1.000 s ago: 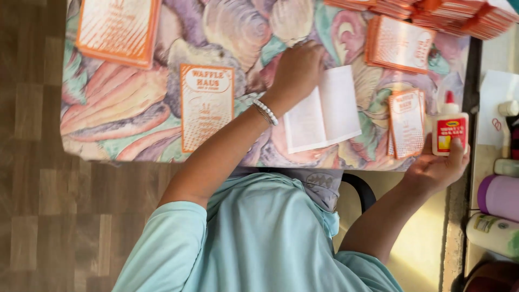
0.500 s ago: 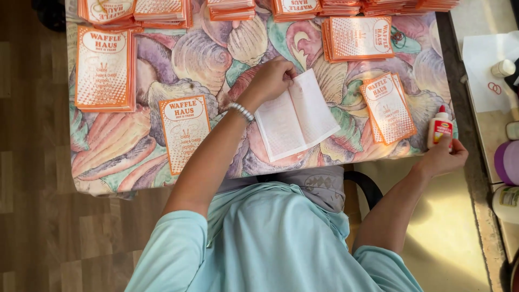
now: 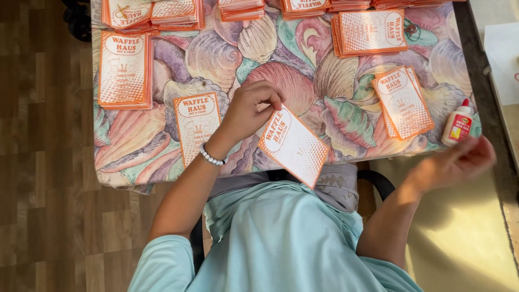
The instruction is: Manually folding and gluing paper bags for packaging
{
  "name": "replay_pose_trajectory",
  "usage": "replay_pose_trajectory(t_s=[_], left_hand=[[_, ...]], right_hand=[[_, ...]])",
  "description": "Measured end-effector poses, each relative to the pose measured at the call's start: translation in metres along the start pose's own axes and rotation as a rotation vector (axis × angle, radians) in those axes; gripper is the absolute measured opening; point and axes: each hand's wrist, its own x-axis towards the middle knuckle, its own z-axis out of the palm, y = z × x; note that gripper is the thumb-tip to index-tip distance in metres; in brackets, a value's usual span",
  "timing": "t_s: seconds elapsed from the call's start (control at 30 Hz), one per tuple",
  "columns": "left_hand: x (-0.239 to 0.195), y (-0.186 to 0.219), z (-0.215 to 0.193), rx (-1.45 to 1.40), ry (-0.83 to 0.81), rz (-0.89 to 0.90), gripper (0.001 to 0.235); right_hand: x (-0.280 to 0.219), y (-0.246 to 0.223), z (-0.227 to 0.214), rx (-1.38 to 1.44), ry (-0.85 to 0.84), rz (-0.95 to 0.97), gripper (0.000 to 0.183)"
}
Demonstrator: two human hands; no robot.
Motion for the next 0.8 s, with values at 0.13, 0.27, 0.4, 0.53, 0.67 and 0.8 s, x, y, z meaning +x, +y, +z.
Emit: replay_pose_trajectory(t_s=[0.13,0.27,0.4,0.53,0.67,0.8], left_hand=[[-0.012,0.014,0.003,-0.028,0.14,0.007,0.021],[-0.021,0.029,-0.003,0.034,0.38,0.02,0.021],[-0.037,0.037,-0.02,-0.038,0.465,-0.024,0.02],[-0.049,0.072,-0.051,0.117,0.56,-0.13,0.042],[-0.034,0.121,-0.036,0.15,0.416,0.048,0.027],[-0.02,0.109,0.019,0.085,0.255,0.07,0.043]], right_hand=[[-0.041,-0.061,0.015,0.565,-0.748,0.318,0.051],[-0.08,-0.111,0.031,0.911,-1.189,0.732,0.092],[-0.093,-0.113,0.036,0.952,-1.101,0.948,0.083],[-0.051,-0.144,0.039,0.855,-1.152,0.642,0.096],[-0.006,-0.185,0.031,0.584,-1.307,0.19,0.094],[0.006,-0.21,0.023,0.423,-1.283,-0.104,0.092]])
